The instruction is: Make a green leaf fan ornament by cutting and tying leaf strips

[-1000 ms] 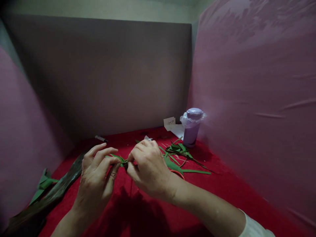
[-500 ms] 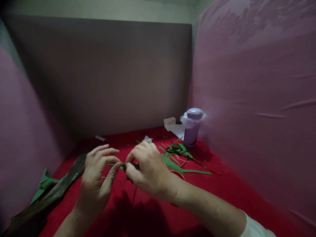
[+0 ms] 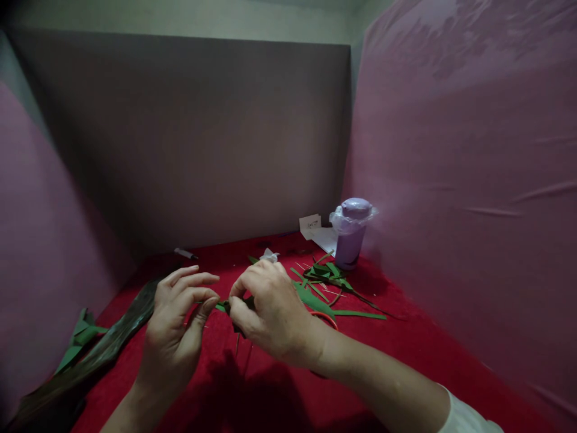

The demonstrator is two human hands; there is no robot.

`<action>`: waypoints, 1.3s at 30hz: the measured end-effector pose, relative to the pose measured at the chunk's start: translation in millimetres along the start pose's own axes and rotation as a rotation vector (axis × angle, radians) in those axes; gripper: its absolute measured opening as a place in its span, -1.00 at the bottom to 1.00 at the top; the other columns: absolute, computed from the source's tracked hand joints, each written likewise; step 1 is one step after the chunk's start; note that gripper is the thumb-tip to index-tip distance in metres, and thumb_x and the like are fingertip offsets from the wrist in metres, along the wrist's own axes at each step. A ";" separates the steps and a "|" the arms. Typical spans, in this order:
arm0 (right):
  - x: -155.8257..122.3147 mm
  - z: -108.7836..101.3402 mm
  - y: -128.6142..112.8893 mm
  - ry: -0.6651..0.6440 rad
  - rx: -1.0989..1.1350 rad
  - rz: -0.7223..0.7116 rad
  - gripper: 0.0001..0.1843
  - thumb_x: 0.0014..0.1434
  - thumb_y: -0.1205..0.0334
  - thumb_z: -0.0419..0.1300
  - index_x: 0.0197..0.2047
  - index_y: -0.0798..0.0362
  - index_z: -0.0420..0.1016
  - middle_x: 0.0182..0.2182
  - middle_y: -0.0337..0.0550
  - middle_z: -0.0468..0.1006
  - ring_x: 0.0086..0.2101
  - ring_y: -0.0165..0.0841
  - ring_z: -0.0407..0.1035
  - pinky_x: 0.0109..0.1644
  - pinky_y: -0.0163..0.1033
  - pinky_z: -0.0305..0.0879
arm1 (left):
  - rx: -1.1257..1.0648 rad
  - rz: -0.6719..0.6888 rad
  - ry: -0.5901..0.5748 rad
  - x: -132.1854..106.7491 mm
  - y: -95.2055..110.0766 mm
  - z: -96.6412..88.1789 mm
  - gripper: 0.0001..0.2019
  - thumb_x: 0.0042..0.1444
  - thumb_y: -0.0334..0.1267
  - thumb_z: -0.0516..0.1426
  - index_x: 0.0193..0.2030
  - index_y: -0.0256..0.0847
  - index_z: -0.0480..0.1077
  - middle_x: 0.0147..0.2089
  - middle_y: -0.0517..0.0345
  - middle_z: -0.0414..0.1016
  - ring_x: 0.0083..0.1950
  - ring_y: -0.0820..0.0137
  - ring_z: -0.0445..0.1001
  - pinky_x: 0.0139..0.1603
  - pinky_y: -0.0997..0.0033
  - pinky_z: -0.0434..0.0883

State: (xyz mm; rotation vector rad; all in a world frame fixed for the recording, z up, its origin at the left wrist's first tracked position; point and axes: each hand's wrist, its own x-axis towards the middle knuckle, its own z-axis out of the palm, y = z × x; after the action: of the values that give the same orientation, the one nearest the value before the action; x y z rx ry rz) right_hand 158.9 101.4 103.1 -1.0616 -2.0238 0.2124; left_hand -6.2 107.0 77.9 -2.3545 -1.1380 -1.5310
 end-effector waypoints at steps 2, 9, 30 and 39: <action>0.1 0.5 0.7 -0.005 0.006 0.001 -0.92 0.06 0.41 0.15 -0.45 0.08 0.39 -0.47 -0.24 0.42 -0.33 -0.38 0.22 -0.15 -0.22 0.08 | 0.005 0.006 0.008 -0.1 -0.9 0.8 -0.87 0.06 -0.50 0.10 -0.37 -0.19 0.34 -0.17 0.06 0.43 0.05 0.21 0.22 0.08 0.06 0.20; 2.7 1.3 4.3 0.002 0.065 0.089 -0.89 0.04 0.40 0.15 -0.50 0.06 0.38 -0.50 -0.27 0.43 -0.35 -0.39 0.26 -0.17 -0.22 0.13 | -0.022 0.020 0.045 1.1 1.7 -2.2 -0.83 0.09 -0.43 0.10 -0.18 -0.16 0.39 -0.09 0.06 0.43 0.07 0.23 0.23 0.12 0.10 0.17; 11.7 -7.0 15.0 -0.057 0.615 0.450 -0.88 -0.01 0.25 0.14 -0.51 0.11 0.39 -0.63 -0.32 0.31 -0.61 -0.54 0.15 -0.57 -0.41 0.05 | -1.186 -1.020 -0.055 6.1 -10.5 1.9 -0.73 -0.28 -0.37 0.35 -0.36 -0.26 0.46 -0.43 0.18 0.53 -0.42 0.46 0.47 -0.35 0.51 0.39; 13.8 -6.7 21.9 -0.089 0.580 0.465 -0.85 0.01 0.22 0.15 -0.50 0.11 0.42 -0.62 -0.28 0.35 -0.59 -0.51 0.19 -0.56 -0.41 0.09 | -1.191 -1.075 -0.146 6.2 -10.8 1.7 -0.88 -0.18 -0.38 0.30 -0.45 -0.28 0.47 -0.47 0.18 0.52 -0.47 0.48 0.44 -0.39 0.50 0.39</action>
State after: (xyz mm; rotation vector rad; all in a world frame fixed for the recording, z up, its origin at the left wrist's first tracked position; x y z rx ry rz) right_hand 172.8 124.2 105.0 -1.1266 -1.6002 1.0348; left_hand -10.5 118.7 79.0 -2.4836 -2.1770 -3.1105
